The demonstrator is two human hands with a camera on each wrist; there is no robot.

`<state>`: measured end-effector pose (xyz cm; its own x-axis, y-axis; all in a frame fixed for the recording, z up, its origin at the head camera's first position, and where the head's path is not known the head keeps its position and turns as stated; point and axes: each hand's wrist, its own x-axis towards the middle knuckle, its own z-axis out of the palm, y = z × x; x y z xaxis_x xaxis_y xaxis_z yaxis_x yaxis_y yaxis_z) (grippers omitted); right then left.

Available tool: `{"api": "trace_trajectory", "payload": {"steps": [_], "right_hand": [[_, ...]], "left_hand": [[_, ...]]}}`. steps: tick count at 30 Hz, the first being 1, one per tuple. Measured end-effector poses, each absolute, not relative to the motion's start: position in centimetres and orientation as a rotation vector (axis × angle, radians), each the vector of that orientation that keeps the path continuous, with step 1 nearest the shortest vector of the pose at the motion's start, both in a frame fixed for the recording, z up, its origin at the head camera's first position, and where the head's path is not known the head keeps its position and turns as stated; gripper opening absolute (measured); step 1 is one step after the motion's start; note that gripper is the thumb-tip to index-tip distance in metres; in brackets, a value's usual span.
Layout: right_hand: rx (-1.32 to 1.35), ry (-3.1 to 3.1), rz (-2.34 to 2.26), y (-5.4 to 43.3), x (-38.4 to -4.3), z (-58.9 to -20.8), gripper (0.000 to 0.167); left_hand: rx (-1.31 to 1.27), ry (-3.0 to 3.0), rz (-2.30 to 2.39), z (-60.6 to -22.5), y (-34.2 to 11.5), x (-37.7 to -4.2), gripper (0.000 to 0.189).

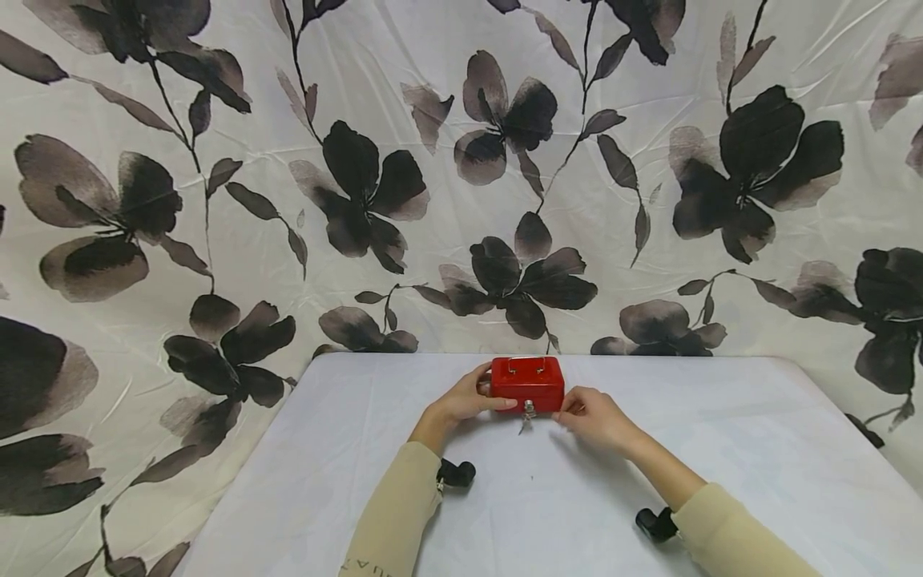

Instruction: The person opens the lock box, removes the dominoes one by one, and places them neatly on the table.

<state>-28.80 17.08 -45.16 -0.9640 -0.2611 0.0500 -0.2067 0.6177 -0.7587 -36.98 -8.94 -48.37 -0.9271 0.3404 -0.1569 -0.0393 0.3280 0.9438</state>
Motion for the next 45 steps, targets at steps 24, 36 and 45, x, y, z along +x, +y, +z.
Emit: {"api": "trace_trajectory", "payload": {"steps": [24,36,45], "right_hand": [[-0.358,2.67,-1.324,18.3,-31.6,-45.7,0.077],[-0.387,2.597,-1.362,18.5,-32.1,-45.8,0.081],[-0.369,2.59,-1.362,18.4,-32.6,-45.8,0.088]], "left_hand": [[0.244,2.263,1.656,-48.4,-8.8,-36.6,0.101],[0.278,2.274,1.65,-48.6,-8.8,-36.4,0.1],[0.308,2.298,1.627,-48.6,-8.9,-36.5,0.098]]}}
